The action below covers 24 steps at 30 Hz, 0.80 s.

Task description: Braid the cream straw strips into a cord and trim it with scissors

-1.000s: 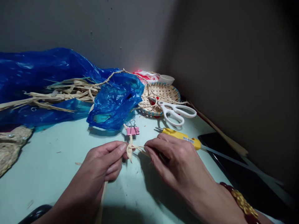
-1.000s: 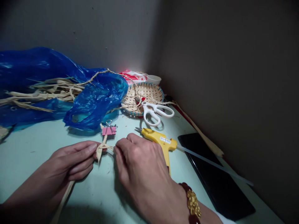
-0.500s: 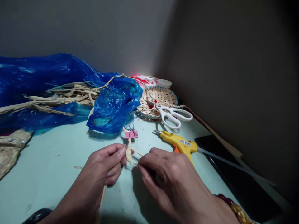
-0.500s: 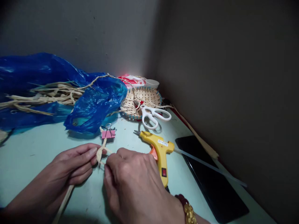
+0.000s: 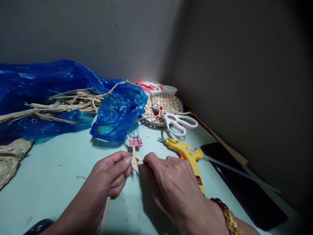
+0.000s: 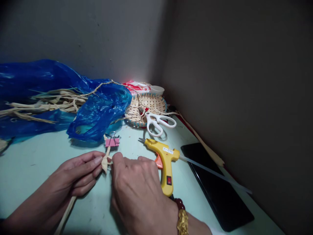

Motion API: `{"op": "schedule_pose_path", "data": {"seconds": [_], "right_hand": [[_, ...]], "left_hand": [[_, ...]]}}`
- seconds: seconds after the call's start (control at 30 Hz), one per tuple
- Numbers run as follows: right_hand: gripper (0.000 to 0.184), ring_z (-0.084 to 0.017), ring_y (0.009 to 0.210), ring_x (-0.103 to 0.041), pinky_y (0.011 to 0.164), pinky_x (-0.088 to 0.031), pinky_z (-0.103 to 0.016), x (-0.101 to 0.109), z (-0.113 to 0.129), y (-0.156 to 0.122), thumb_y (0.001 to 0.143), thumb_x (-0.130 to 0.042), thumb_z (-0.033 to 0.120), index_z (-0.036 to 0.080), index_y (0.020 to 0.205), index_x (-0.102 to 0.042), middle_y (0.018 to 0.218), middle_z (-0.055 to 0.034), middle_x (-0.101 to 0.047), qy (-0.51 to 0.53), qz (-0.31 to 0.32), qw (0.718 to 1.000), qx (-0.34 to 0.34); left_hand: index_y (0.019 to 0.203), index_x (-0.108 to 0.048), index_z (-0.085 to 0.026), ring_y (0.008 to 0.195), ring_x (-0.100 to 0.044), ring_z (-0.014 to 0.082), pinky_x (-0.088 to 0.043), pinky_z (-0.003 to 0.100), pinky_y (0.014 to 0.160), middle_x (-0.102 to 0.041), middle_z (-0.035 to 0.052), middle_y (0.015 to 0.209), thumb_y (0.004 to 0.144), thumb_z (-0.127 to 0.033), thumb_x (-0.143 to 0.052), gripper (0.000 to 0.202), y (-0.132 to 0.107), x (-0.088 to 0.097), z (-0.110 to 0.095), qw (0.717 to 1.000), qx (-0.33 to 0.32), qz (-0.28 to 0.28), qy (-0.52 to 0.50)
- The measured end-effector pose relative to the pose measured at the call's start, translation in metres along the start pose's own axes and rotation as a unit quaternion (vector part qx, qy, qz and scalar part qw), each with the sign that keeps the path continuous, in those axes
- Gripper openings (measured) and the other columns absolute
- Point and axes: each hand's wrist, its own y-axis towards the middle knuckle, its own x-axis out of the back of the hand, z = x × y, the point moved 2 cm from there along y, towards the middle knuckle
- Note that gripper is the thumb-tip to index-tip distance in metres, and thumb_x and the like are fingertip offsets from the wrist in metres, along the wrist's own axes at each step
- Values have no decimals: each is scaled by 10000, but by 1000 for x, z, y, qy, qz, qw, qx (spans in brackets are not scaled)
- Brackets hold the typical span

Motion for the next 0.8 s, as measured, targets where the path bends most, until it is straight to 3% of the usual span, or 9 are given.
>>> {"op": "schedule_pose_path", "data": {"seconds": [0.1,0.23,0.3,0.43,0.53,0.7,0.8], "right_hand": [[137,-147,517,-385,532,-238,-304,-1,0,3,886,-447,136,191,786,-523,603,9,-523,11,-9,1000,-2],[110,-183,745,-474,631,-309,-298,2,-1,10,891,-491,139,190,819,-558,834,-44,-577,16,-36,999,-11],[108,-185,789,-488,655,-332,-293,2,-2,13,901,-487,137,182,857,-575,909,-62,-583,35,-13,999,-26],[135,-140,658,-488,602,-334,-271,2,-3,16,916,-471,135,174,866,-590,823,-37,-600,92,96,989,-65],[169,-130,613,-492,583,-332,-266,4,-2,17,927,-464,161,184,833,-603,764,-19,-610,110,138,981,-79],[242,-148,689,-531,637,-353,-279,11,0,19,941,-453,198,175,765,-618,754,-26,-611,110,152,978,-91],[222,-152,706,-504,613,-336,-278,12,-1,18,935,-470,200,168,750,-589,765,-30,-581,96,131,982,-92]], "left_hand": [[756,-605,-162,412,-140,2,-86,159,384,-446,-84,557,752,-358,-716,226,0,-1,-1,1000,2,5,6],[737,-584,-162,400,-132,-2,-64,160,373,-417,-96,519,735,-385,-720,262,1,-4,-3,1000,-1,9,13],[753,-585,-162,399,-141,-2,-73,160,377,-420,-98,516,729,-381,-722,259,1,-5,-4,1000,-3,5,20],[794,-597,-160,396,-189,-4,-96,165,389,-513,-65,569,696,-366,-735,267,-1,-6,-6,999,-19,-13,46],[850,-604,-163,380,-224,-5,-117,165,381,-599,-30,648,714,-366,-712,268,0,-4,-4,996,-35,-22,73],[858,-615,-169,358,-226,13,-139,180,362,-578,-63,592,734,-383,-679,255,2,-1,0,989,-51,-34,133],[764,-647,-172,463,-439,63,-291,192,441,-649,-21,651,746,-360,-657,189,3,-2,-3,977,-82,-44,192]]}}
